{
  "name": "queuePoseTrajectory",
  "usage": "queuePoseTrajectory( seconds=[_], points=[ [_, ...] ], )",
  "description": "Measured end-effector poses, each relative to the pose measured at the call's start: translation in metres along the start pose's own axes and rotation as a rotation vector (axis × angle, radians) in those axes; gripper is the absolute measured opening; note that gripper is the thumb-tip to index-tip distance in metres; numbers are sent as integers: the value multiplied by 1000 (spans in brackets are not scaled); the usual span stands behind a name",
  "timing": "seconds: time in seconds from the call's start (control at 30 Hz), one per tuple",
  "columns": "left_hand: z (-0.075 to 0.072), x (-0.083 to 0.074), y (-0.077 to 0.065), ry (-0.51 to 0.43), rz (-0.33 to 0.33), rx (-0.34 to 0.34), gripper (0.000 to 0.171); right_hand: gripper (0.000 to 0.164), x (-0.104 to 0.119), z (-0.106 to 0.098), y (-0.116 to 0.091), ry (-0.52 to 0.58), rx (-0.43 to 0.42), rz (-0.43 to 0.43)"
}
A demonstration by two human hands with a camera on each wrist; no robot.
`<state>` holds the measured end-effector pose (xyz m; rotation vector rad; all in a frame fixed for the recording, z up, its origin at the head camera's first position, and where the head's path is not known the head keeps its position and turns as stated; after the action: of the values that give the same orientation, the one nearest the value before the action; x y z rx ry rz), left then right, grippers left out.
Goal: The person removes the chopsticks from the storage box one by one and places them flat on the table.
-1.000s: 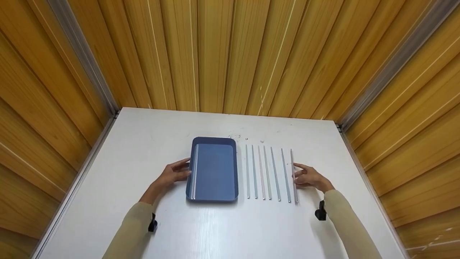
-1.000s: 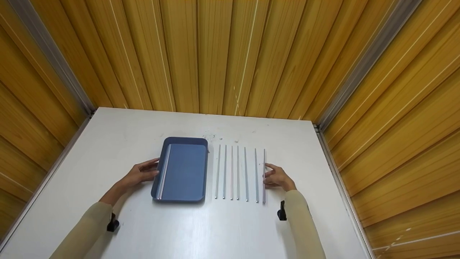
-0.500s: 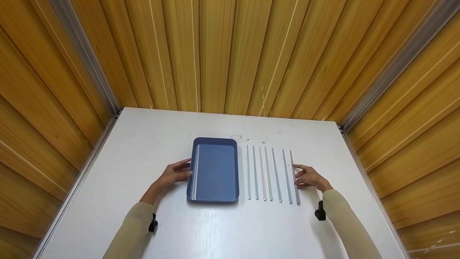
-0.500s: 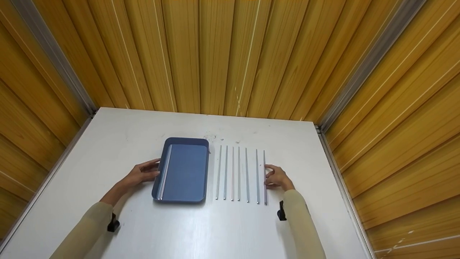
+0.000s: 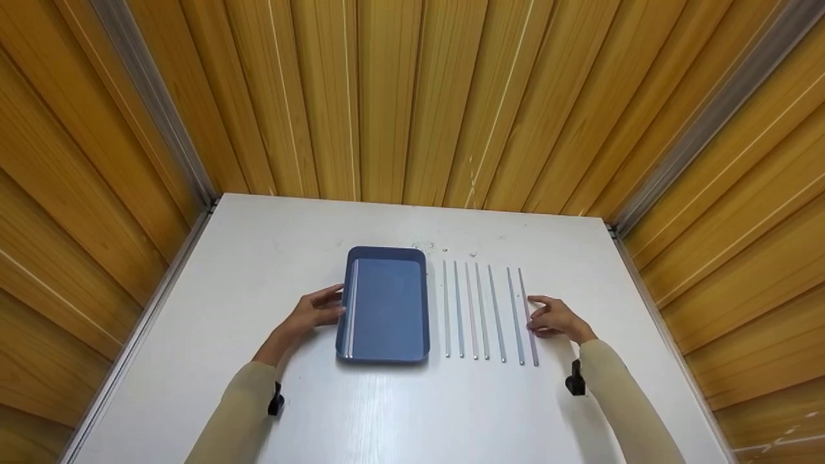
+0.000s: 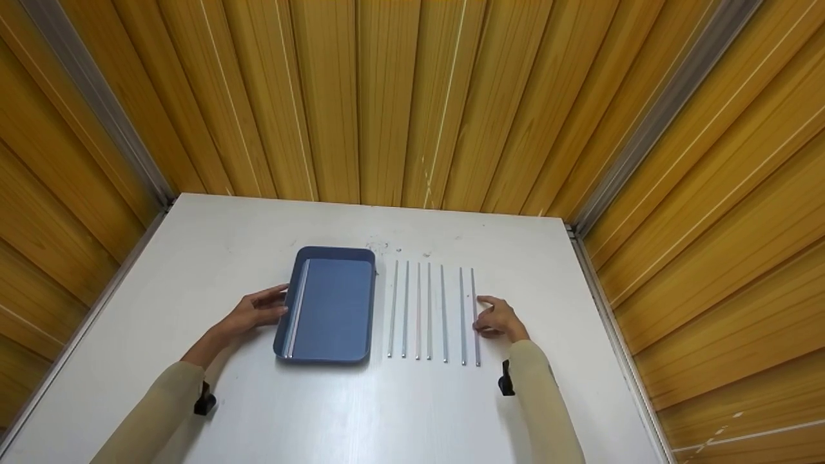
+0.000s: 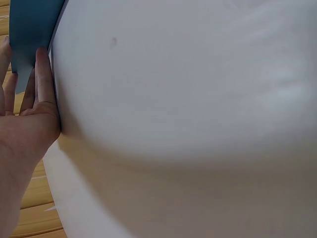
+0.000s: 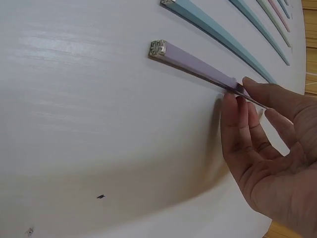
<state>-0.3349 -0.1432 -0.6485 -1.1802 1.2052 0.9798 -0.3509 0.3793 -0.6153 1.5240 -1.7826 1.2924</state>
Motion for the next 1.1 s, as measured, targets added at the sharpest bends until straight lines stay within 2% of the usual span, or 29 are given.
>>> queuePoseTrajectory(
  seconds=[0.13,0.3,0.53,0.7,1.1],
  points=[
    [0,0,-1,-2,-8,-5,68,74,6,-6,-1,-38,-4,-8],
    [-1,1,0,16,-9,-13,68,71,18,-7,1,-26,2,-13],
    [-1,2,0,-11,3,8,71,73,49,8,6,1,17,-47],
    [-2,3,0,-14,-7,2,72,67,76,32,12,16,41,-91],
    [1,2,0,3,-10,-15,69,57,137,114,22,73,173,-206]
  ],
)
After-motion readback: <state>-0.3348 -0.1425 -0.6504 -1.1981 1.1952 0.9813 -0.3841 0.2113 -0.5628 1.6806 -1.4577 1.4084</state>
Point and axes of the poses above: each hand's wrist, its own y-axis towards the middle knuckle, its own z-axis out of the palm, x = y × z, the point moved 8 cm from there along y, towards the middle knuckle, and after that the axes turned 10 degrees about -x, right-handed, at the moved point
